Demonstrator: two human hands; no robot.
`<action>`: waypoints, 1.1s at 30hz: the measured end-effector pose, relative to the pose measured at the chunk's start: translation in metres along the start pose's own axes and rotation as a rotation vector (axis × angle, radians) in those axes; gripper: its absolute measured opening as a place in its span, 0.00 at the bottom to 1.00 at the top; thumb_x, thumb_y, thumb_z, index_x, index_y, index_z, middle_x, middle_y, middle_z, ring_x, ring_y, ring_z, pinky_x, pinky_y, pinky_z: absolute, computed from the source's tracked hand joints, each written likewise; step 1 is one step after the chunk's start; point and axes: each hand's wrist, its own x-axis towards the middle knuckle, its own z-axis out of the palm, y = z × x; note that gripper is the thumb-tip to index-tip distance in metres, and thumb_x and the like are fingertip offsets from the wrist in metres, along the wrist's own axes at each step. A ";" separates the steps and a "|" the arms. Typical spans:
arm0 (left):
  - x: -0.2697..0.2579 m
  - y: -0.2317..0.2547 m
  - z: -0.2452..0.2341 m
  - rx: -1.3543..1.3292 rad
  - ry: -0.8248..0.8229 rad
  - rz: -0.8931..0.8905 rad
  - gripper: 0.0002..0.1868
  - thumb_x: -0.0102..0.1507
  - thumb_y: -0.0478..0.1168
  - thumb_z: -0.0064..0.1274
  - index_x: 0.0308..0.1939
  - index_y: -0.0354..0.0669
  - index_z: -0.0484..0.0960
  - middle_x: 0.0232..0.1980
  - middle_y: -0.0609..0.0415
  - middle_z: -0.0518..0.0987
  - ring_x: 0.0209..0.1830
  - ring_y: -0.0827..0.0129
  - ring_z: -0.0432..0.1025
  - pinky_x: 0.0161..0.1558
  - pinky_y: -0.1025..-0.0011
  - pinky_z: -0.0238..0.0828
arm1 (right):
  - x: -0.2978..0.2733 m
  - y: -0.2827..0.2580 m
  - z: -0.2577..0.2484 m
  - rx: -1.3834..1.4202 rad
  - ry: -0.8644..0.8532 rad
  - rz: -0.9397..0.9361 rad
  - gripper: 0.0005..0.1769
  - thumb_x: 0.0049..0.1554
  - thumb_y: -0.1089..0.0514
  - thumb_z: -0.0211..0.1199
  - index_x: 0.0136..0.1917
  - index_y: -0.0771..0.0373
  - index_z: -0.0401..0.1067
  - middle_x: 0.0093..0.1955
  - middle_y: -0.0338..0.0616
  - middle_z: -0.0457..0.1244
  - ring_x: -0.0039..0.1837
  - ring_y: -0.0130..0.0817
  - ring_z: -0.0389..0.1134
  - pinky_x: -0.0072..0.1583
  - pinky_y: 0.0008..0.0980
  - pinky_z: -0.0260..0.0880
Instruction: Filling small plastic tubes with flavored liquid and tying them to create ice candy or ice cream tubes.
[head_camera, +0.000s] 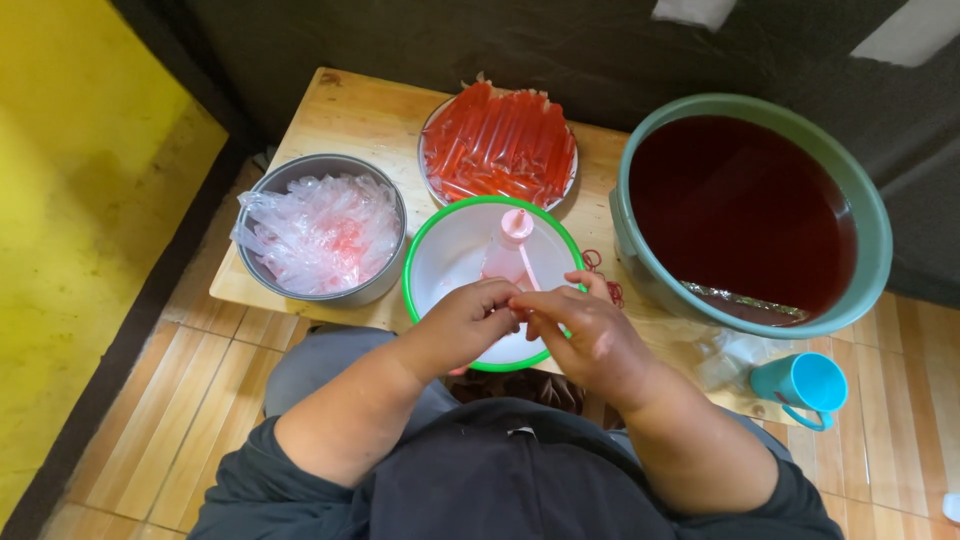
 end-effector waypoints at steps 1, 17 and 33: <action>-0.001 -0.003 0.000 -0.002 0.000 0.001 0.06 0.65 0.33 0.51 0.40 0.43 0.84 0.35 0.56 0.80 0.38 0.71 0.75 0.46 0.70 0.75 | 0.001 -0.002 0.001 -0.002 -0.001 0.000 0.17 0.59 0.65 0.62 0.59 0.50 0.78 0.33 0.24 0.70 0.45 0.25 0.71 0.71 0.42 0.54; -0.010 -0.019 0.004 -0.263 0.035 0.358 0.07 0.69 0.36 0.53 0.46 0.39 0.85 0.45 0.51 0.81 0.49 0.68 0.74 0.57 0.66 0.70 | -0.006 0.027 -0.004 0.041 0.134 -0.266 0.13 0.63 0.48 0.62 0.41 0.57 0.77 0.37 0.36 0.67 0.52 0.41 0.66 0.71 0.56 0.52; -0.013 -0.007 0.008 0.475 0.269 0.458 0.02 0.67 0.36 0.51 0.40 0.47 0.79 0.39 0.56 0.79 0.39 0.57 0.76 0.45 0.59 0.73 | -0.013 0.001 0.008 0.479 -0.059 0.123 0.24 0.61 0.49 0.61 0.66 0.64 0.73 0.52 0.50 0.69 0.59 0.44 0.69 0.65 0.42 0.63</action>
